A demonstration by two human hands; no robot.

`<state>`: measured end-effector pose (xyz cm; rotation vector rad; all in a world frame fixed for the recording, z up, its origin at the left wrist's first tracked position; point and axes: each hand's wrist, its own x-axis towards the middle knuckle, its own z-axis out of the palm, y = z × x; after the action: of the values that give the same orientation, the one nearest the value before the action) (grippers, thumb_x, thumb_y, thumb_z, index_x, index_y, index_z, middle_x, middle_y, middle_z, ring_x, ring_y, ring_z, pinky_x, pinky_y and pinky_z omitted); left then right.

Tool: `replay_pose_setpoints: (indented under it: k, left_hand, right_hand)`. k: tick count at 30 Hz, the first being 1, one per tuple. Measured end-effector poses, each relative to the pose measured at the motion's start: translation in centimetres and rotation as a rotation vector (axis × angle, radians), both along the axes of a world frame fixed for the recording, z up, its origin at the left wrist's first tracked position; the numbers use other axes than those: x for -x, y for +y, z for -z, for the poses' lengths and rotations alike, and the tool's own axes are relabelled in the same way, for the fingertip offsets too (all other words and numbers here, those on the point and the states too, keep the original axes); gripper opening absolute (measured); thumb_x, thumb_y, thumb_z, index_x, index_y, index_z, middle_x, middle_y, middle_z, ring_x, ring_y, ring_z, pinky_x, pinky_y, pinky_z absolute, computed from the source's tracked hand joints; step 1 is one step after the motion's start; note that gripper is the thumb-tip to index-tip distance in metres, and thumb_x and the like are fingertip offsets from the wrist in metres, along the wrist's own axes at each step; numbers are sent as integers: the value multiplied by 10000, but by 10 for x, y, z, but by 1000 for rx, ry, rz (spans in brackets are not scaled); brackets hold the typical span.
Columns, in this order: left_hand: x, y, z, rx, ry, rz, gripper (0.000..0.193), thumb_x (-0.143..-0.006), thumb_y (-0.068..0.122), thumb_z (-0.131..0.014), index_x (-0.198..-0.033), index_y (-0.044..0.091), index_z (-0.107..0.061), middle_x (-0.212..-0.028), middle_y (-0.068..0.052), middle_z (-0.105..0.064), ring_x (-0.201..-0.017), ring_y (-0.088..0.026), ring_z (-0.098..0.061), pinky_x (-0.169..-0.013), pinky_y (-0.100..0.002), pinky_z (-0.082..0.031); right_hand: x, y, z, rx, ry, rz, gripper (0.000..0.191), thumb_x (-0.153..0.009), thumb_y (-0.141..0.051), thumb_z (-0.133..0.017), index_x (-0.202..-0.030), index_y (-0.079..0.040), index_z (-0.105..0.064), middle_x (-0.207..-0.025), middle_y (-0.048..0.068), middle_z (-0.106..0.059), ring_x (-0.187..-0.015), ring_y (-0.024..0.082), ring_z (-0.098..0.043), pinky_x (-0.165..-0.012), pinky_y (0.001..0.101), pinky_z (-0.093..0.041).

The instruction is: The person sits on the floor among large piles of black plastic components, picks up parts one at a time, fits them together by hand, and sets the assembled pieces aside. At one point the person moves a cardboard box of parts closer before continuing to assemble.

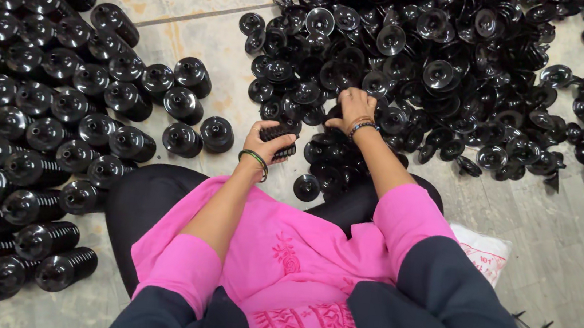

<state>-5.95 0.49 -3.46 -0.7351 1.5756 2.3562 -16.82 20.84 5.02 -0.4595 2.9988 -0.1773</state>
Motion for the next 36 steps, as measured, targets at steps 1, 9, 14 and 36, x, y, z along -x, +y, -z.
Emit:
replay_pose_setpoints:
  k: [1, 9, 14, 36]
  left_hand:
    - [0, 1, 0, -6, -3, 9, 642, -680, 179, -918, -1187, 137, -527, -1033, -76, -679, -793, -199, -721, -606, -340, -629]
    - [-3, -2, -8, -105, -10, -23, 625, -701, 172, -899, -1200, 143, -524, -1065, -79, -671, -833, -218, -722, -655, -398, -651]
    - [-6, -2, -11, -206, 48, 31, 544, -763, 156, -862, -1206, 139, -546, -1106, -67, -662, -945, -222, -711, -725, -443, -667]
    - [-15, -1, -16, -136, 298, 152, 575, -776, 127, -858, -1253, 120, -539, -1190, -63, -619, -1029, -210, -675, -796, -420, -647]
  right_hand:
    - [-2, 6, 5, 51, 31, -33, 705, -649, -419, -930, -1213, -115, -636, -1246, 108, -639, -1244, 305, -549, -1047, 476, -363]
    - [-31, 31, 17, 706, 291, -128, 486, -809, -103, -874, -1230, -78, -634, -1213, 147, -701, -1112, 299, -697, -989, 384, -568]
    - [-77, 24, 24, 1027, 181, -57, 514, -850, 54, -757, -1306, -25, -534, -1257, 162, -628, -1133, 242, -668, -1048, 350, -546]
    - [-90, 34, 35, 1393, -611, -141, 674, -935, 4, -705, -1540, -46, -412, -1356, 83, -598, -1110, 126, -619, -988, 293, -535]
